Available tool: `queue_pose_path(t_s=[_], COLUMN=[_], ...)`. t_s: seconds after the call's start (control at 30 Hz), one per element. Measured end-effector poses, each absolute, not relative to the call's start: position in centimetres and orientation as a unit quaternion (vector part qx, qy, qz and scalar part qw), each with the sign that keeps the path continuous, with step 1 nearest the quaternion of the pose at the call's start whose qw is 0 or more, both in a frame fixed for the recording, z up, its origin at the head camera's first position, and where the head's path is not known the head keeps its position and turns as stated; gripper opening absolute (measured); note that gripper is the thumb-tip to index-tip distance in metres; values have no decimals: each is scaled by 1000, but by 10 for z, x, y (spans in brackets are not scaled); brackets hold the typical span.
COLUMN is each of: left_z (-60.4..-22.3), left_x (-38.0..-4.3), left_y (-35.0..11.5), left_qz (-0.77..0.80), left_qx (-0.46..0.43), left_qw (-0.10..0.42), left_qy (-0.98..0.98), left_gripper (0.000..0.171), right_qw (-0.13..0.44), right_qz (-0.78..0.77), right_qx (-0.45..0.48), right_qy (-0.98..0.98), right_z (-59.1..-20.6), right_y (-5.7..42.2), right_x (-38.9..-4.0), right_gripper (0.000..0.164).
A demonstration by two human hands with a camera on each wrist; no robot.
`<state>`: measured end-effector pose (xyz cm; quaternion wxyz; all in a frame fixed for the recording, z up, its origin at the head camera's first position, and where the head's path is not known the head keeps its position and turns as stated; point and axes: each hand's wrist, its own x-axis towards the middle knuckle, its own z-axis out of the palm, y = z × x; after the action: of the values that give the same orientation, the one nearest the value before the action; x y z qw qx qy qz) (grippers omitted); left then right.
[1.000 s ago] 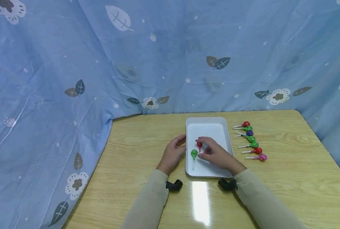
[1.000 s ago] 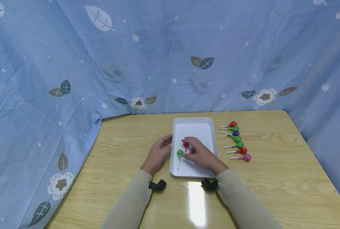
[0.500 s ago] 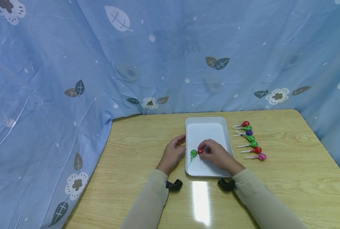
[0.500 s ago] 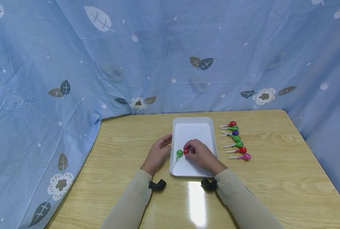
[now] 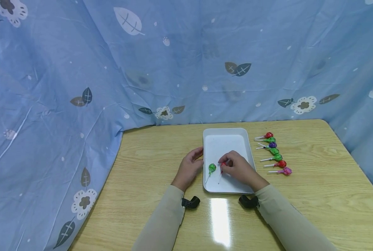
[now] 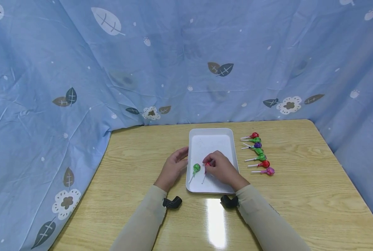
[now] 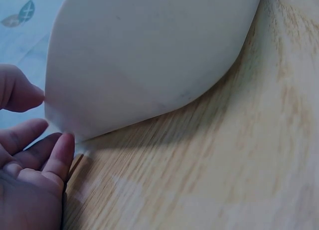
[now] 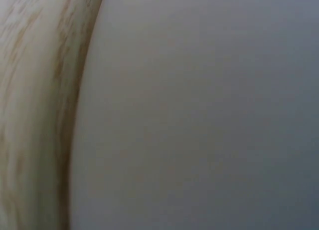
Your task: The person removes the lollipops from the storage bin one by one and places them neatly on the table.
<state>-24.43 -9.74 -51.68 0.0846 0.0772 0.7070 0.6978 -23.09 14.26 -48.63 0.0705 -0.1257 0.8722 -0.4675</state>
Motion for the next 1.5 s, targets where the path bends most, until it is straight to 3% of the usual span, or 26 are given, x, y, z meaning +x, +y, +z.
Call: queue_pose_path(t_s=[0.9, 1.5], left_z=[-519, -519], left_x=[-244, -244], left_y=[-97, -97], left_qz=[703, 700], left_qx=[77, 82], left_qw=[92, 86], left_qy=[701, 704], left_gripper=[57, 56], right_qw=[-35, -46], right_qz=[-582, -619], right_qx=[-89, -23], right_qy=[808, 783], right_z=[-478, -464], right_y=[166, 202], right_x=[-221, -207], right_gripper=[14, 29])
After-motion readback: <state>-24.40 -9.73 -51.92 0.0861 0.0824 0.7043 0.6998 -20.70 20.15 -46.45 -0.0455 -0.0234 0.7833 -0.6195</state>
